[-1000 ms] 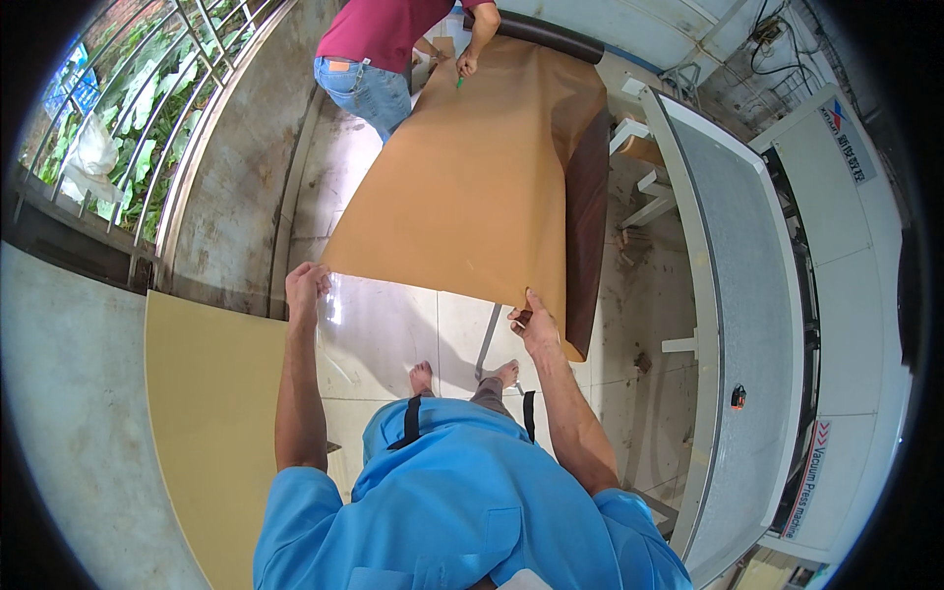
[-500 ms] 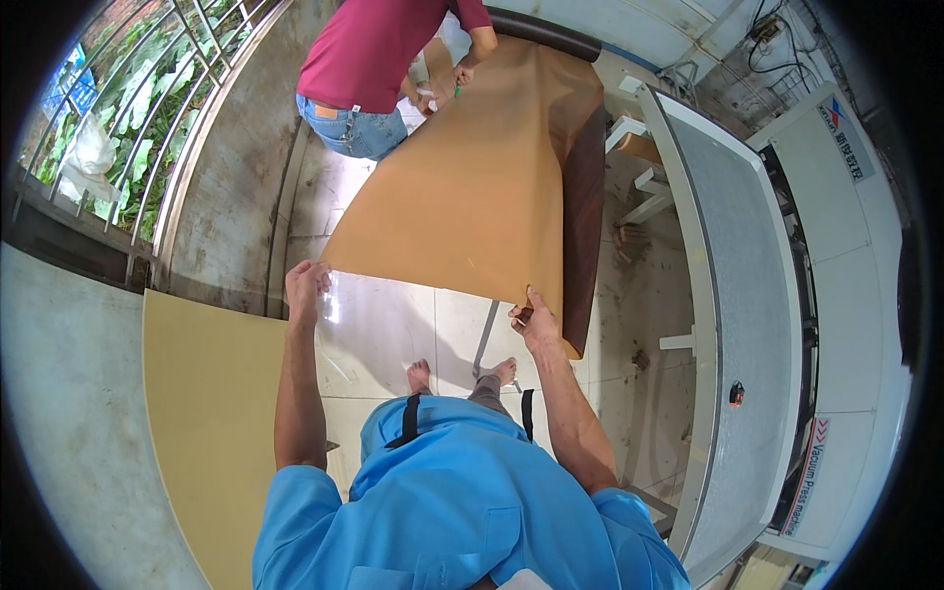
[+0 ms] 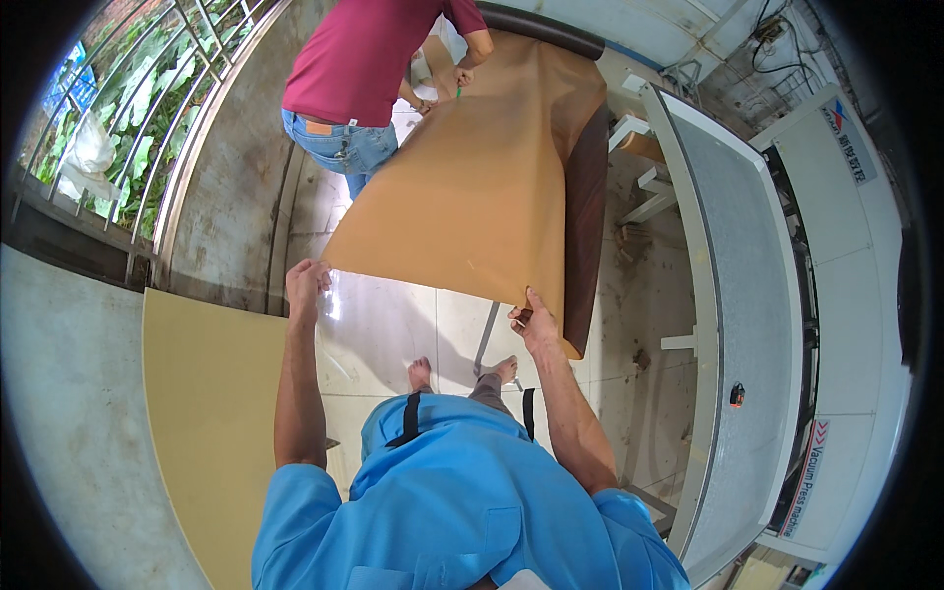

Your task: The person unrolls a large sheet of brown material on a table, aligns it, and uses a utility knife to cut a section with assistance from a coworker. The cut piece is then folded and rolled up.

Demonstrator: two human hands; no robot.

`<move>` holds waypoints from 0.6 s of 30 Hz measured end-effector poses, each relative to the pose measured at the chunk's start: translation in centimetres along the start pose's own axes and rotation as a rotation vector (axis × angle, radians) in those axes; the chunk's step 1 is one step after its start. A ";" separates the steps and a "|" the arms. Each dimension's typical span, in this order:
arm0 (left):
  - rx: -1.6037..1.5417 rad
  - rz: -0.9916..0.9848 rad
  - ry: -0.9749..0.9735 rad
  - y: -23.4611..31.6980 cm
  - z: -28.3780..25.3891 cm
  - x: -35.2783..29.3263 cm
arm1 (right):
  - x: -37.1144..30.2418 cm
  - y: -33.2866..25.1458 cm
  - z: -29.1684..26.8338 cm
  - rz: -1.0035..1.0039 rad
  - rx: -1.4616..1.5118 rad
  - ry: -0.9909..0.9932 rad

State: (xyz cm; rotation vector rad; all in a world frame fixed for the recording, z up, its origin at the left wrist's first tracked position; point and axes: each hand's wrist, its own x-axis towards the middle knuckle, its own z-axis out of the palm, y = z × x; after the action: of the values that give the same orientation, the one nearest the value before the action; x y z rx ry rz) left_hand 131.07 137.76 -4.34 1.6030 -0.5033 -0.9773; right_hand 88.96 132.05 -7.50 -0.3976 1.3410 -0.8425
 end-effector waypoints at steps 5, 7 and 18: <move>0.002 -0.015 0.001 0.3 -0.1 -0.1 | 0.1 0.2 0.2 -0.005 -0.021 -0.006; -0.024 -0.005 0.009 0.3 -0.1 -0.1 | 0.2 0.2 0.2 -0.004 -0.028 -0.002; 0.002 0.063 -0.017 0.3 -0.9 1.1 | 0.0 0.1 1.1 0.031 -0.020 0.022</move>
State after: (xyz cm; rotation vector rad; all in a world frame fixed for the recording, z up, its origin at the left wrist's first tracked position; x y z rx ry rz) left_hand 132.47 137.44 -4.42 1.5727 -0.5635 -0.9446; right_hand 90.06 131.94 -7.33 -0.3838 1.3735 -0.8101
